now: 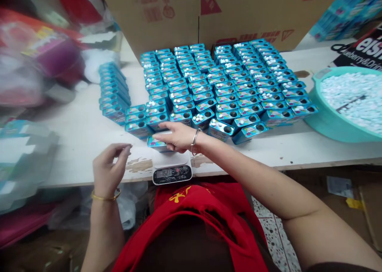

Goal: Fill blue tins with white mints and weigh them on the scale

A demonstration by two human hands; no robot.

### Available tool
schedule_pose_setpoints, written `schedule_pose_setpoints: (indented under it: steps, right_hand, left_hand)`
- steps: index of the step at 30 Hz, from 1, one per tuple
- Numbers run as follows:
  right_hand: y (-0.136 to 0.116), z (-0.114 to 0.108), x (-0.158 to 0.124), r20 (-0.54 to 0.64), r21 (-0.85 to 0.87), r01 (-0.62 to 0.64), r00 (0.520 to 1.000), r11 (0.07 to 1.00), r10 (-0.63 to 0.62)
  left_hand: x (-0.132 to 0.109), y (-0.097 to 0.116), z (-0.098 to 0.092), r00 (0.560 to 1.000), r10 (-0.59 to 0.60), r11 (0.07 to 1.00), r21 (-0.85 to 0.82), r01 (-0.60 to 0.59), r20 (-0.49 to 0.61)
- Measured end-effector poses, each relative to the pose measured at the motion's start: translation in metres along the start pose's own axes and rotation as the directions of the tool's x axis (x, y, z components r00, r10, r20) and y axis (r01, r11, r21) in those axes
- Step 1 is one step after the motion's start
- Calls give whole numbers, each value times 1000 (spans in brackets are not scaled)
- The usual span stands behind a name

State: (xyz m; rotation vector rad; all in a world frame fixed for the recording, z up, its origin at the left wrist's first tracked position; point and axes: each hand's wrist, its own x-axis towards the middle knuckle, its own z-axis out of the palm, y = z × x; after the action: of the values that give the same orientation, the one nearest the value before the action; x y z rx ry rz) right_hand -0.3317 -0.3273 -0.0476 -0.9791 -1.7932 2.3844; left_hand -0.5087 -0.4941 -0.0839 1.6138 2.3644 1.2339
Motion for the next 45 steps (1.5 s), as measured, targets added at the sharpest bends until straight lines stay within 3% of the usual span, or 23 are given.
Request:
schedule_pose_setpoints:
  steps: [6, 9, 11, 14, 17, 22, 29, 35, 41, 45]
  right_hand:
    - [1, -10, 1, 46, 60, 13, 999, 998, -16]
    - [2, -16, -8, 48, 208, 81, 994, 975, -93]
    - [10, -21, -15, -12, 366, 122, 992, 923, -126]
    - [34, -29, -26, -147, 573, 102, 989, 814, -20]
    - [65, -35, -36, -205, 656, 32, 969, 754, 138]
    - [90, -33, -49, -211, 601, 42, 972, 798, 108]
    - [60, -16, -51, -151, 446, 98, 988, 890, -33]
    - [25, -3, -31, -69, 318, 166, 986, 933, -152]
    - [12, -6, -11, 32, 195, 121, 991, 973, -130]
    - [10, -14, -22, 27, 269, 172, 982, 948, -186]
  left_hand:
    - [-6, -9, -1, 999, -38, 999, 12, 38, -6]
    - [-8, -11, -1, 998, -59, 998, 9, 59, 0]
    - [-9, -13, 0, 997, -72, 997, 6, 72, 3]
    - [-11, -15, 2, 996, -89, 996, -1, 89, 11]
    - [-11, -16, 4, 995, -96, 995, -2, 96, 9]
    - [-12, -15, 6, 995, -97, 995, -15, 97, 24]
    - [-14, -14, 7, 995, -90, 996, -10, 91, 39]
    - [-15, -13, 6, 995, -90, 996, -4, 90, 52]
    - [-14, -13, 6, 994, -93, 996, -13, 94, 53]
    - [-11, -8, 8, 996, -69, 996, -44, 71, 57]
